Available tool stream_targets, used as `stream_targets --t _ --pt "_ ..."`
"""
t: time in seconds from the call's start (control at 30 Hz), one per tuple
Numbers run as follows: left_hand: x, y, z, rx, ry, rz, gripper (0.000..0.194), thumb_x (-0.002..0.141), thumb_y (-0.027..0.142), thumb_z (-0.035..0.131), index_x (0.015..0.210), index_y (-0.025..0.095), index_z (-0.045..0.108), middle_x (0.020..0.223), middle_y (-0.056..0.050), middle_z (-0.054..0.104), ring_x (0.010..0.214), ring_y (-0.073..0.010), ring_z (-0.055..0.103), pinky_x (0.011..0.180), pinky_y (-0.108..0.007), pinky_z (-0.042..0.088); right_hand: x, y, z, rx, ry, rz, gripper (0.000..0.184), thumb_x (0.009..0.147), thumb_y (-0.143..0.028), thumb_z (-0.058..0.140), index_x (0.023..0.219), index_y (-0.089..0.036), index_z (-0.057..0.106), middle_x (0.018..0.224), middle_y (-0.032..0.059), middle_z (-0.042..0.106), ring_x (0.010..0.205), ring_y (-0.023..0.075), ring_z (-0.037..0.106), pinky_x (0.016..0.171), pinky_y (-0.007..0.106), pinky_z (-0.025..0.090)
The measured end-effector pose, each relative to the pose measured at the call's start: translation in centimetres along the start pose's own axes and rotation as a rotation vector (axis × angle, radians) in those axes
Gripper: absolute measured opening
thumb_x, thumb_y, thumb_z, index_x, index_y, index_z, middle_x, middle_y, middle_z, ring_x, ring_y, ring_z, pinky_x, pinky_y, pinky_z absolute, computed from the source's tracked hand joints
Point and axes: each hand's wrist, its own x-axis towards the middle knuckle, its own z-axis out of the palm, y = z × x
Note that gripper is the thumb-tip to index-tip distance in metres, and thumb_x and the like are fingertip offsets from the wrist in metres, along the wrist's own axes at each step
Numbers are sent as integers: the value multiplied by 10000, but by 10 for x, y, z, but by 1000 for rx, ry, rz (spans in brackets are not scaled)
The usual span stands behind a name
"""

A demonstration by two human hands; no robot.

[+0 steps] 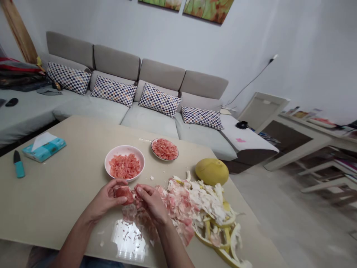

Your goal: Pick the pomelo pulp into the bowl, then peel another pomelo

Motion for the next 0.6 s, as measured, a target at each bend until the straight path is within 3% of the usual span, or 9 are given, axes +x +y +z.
stream_targets --t 0.2,0.4,0.6 --pt "-3 5 -10 19 -12 -3 436 660 253 838 1038 197 628 1019 -38 662 937 -175 617 842 -277 467 1 2 -1 -23 -31 57 363 689 -462 839 814 -141 725 578 -34 596 441 55 488 440 178 411" --pt "-4 5 -13 43 -47 -51 399 663 247 827 1014 182 649 965 -36 684 903 -170 614 811 -260 454 2 6 -1 -72 -2 25 358 711 -459 821 854 -143 734 643 -11 652 473 72 507 463 201 417" --pt "-5 5 -11 51 -72 -99 406 653 251 822 1021 175 666 921 -43 691 861 -185 627 783 -286 471 5 2 -4 -50 143 -45 370 688 -475 830 825 -149 721 596 -36 598 467 66 470 455 191 381"
